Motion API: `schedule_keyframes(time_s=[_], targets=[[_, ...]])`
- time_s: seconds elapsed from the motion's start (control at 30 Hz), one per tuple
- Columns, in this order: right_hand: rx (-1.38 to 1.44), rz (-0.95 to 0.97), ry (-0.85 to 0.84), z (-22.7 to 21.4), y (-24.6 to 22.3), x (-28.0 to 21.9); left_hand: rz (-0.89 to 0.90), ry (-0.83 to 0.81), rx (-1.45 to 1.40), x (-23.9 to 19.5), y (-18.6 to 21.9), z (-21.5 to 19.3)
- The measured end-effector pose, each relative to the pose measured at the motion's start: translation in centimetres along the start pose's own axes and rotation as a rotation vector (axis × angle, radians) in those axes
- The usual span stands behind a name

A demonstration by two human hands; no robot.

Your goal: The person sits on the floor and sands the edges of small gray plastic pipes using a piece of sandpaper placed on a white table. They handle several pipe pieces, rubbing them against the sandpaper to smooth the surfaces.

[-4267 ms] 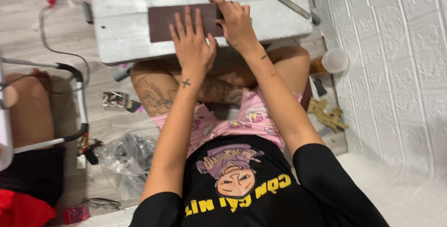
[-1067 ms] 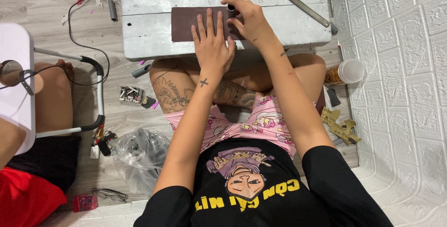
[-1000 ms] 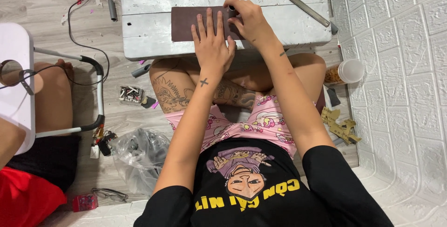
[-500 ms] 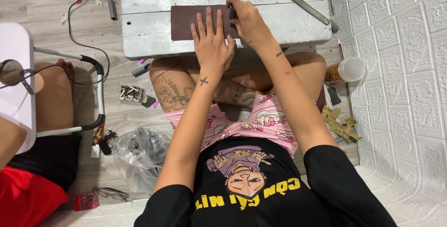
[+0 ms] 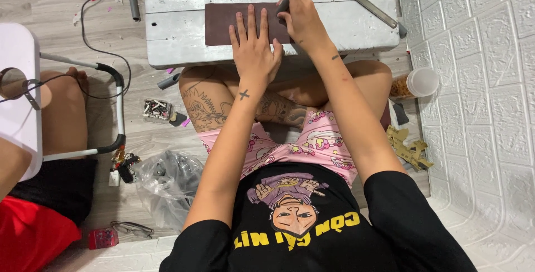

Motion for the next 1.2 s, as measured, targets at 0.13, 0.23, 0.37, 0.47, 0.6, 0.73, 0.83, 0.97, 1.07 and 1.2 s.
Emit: schedule_keyframes(time_s=[0.13, 0.23, 0.37, 0.47, 0.6, 0.73, 0.83, 0.97, 1.07, 1.2], targets=[[0.027, 0.022, -0.088, 0.2, -1.0, -1.7, -0.009, -0.022, -0.028, 0.0, 0.0, -0.2], [0.013, 0.021, -0.101, 0.2, -1.1, -1.8, -0.013, -0.053, -0.033, 0.1, 0.0, 0.0], [-0.057, -0.053, -0.031, 0.6, 1.0, 0.2, -0.014, -0.034, 0.003, 0.2, -0.2, 0.6], [-0.039, -0.081, -0.044, 0.4, 0.2, 0.3, -0.02, -0.035, 0.002, 0.2, -0.2, 0.4], [0.019, -0.032, -0.125, -0.4, -1.5, -2.2, -0.03, -0.05, -0.006, 0.1, -0.1, 0.4], [0.011, -0.035, -0.115, -0.6, -0.8, -2.1, -0.023, -0.046, -0.021, 0.2, -0.1, 0.2], [0.0, -0.072, -0.079, -0.8, 0.4, -0.7, -0.021, -0.022, -0.006, 0.1, -0.2, 0.5], [0.004, -0.078, -0.08, -1.1, 0.2, -0.9, -0.015, 0.027, 0.013, 0.1, -0.3, 0.6], [-0.008, -0.057, -0.139, -2.0, -1.6, -3.2, -0.021, -0.045, -0.01, 0.2, -0.2, 0.6], [-0.115, -0.025, -0.157, -2.2, -1.1, -4.1, -0.018, -0.027, -0.028, 0.2, 0.1, 0.2]])
Point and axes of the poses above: each hand's wrist, its own x-axis towards the middle knuckle, its own z-axis out of the palm, y = z × x, the point moved 7 cm from there along x, towards the middle knuckle
